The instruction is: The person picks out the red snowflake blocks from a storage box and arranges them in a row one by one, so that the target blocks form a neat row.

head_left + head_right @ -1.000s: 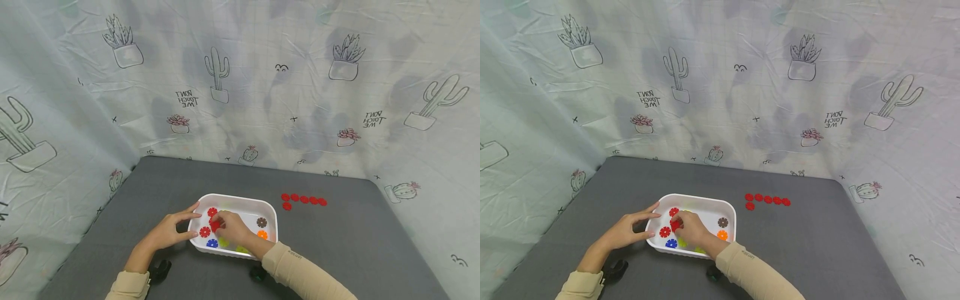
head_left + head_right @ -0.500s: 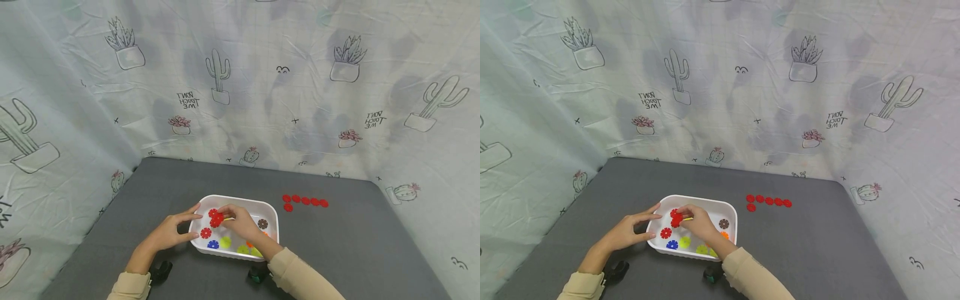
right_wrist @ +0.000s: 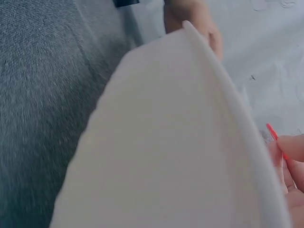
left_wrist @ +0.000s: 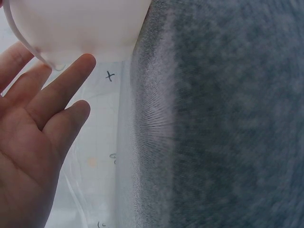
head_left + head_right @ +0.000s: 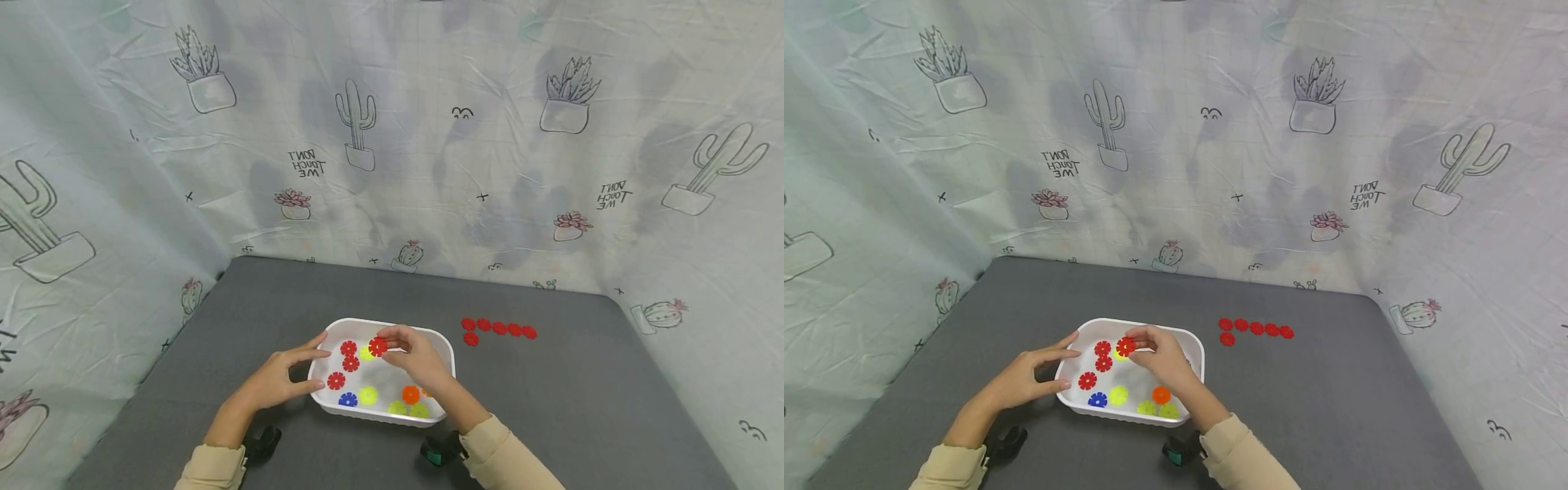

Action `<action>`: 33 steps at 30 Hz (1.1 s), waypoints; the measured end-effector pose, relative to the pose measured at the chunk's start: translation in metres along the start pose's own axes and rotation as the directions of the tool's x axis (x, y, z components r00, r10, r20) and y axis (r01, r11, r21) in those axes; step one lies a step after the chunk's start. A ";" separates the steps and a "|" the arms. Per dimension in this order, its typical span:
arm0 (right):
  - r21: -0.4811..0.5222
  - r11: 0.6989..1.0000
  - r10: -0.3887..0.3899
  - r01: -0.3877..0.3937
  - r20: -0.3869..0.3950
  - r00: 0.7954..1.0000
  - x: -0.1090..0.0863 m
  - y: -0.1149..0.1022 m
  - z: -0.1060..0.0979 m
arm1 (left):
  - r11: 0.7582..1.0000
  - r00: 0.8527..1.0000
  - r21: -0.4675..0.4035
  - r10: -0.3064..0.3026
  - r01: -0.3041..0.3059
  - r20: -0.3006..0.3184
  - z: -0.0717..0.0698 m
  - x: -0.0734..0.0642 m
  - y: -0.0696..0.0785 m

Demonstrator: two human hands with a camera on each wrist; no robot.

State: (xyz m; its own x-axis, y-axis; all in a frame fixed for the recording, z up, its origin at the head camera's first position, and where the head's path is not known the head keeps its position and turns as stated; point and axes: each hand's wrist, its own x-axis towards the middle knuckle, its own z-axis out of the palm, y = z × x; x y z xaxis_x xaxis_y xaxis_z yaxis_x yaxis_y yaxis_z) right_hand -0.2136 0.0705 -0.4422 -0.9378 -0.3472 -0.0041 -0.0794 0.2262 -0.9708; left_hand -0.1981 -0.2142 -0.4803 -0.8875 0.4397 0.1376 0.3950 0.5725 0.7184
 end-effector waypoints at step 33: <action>0.254 0.967 0.156 -0.016 -0.544 0.825 -0.023 0.085 -0.141 | 1.000 1.000 0.023 -0.004 0.005 -0.016 0.001 -0.001 0.002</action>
State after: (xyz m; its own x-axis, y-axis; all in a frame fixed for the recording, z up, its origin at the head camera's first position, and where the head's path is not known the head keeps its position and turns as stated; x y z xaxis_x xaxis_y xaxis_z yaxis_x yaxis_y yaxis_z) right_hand -0.2464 0.2264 -0.4910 -0.9695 0.2439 -0.0248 0.0238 -0.0072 -0.9997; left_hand -0.1959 -0.2128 -0.4802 -0.8929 0.4262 0.1452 0.3962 0.5905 0.7031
